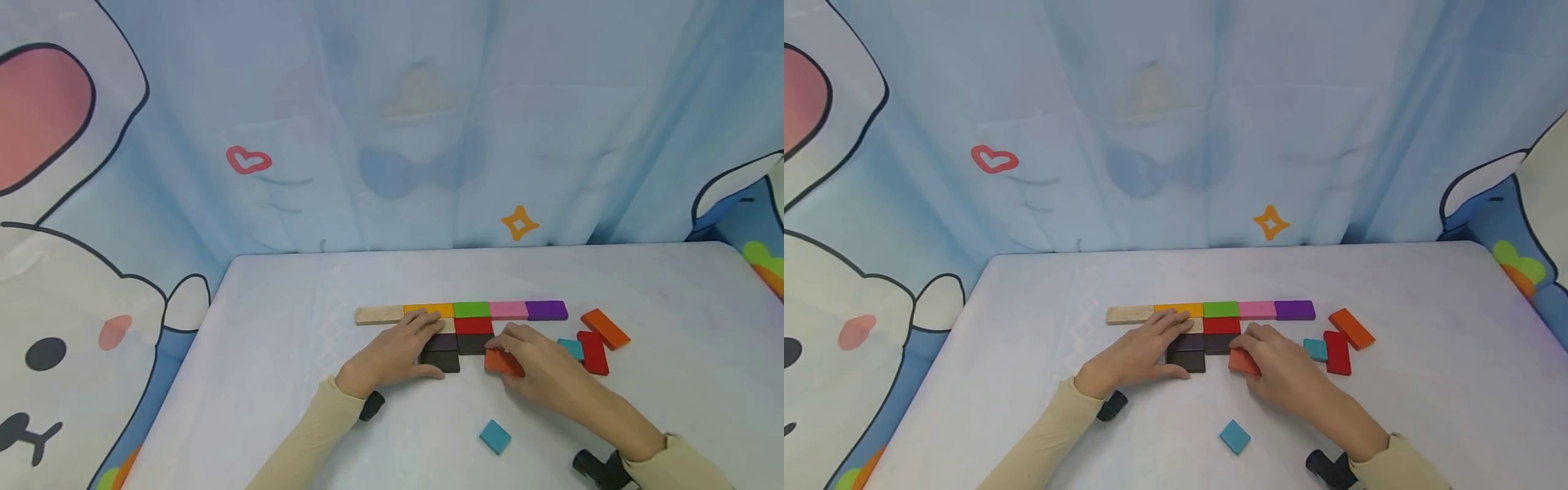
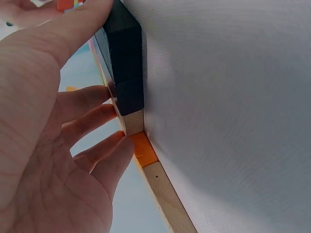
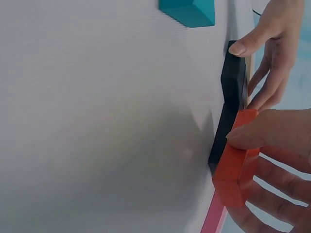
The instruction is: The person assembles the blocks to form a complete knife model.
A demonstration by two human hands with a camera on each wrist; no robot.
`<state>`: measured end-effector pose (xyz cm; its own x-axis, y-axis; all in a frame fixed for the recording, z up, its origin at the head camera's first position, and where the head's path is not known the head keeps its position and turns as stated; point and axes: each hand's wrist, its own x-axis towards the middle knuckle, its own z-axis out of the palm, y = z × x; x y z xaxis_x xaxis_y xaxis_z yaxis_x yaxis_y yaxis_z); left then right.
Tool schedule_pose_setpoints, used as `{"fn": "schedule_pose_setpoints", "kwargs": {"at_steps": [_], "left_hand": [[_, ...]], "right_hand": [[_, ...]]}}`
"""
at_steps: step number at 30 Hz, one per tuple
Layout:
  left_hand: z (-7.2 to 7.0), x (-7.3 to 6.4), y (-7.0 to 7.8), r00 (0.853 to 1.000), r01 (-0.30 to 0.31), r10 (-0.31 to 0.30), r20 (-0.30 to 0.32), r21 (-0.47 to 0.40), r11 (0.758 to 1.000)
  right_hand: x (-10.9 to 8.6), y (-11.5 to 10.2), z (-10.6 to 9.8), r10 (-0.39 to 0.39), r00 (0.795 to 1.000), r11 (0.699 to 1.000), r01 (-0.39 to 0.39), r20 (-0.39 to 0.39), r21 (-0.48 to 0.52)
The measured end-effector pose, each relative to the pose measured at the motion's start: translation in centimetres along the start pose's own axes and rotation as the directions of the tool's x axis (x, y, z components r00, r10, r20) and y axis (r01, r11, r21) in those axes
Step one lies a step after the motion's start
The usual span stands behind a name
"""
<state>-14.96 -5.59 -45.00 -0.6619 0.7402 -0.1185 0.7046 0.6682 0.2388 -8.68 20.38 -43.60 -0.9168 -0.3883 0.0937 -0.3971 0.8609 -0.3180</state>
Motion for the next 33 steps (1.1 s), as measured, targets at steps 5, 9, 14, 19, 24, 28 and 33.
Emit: {"fn": "schedule_pose_setpoints", "kwargs": {"at_steps": [5,9,14,19,24,28,33], "left_hand": [[0.0,0.0,0.0,1.0,-0.002,0.002,0.001,0.002,1.0],[0.0,0.0,0.0,1.0,-0.01,0.01,-0.004,-0.004,1.0],[0.0,0.0,-0.1,1.0,-0.009,0.009,-0.005,-0.013,1.0],[-0.1,-0.1,-0.1,1.0,-0.001,0.001,0.004,-0.02,1.0],[-0.2,-0.1,0.0,1.0,0.008,-0.008,0.009,-0.021,1.0],[-0.2,-0.1,0.0,1.0,0.008,-0.008,0.011,-0.024,1.0],[-0.1,0.0,-0.1,1.0,0.01,-0.01,0.015,-0.026,1.0]], "right_hand": [[1.1,-0.8,0.1,-0.036,0.999,0.999,0.036,0.009,0.035],[1.7,-1.3,0.3,-0.061,0.997,0.998,0.059,0.048,0.028],[2.2,-1.8,0.6,-0.087,0.993,0.996,0.086,0.083,0.016],[2.3,-2.1,0.8,-0.097,0.992,0.995,0.097,0.077,0.011],[2.3,-2.0,1.0,-0.102,0.992,0.995,0.101,0.069,0.004],[2.4,-2.1,1.0,-0.099,0.992,0.995,0.1,0.078,-0.008],[2.5,-2.0,1.1,-0.12,0.99,0.993,0.121,0.07,-0.012]]}}
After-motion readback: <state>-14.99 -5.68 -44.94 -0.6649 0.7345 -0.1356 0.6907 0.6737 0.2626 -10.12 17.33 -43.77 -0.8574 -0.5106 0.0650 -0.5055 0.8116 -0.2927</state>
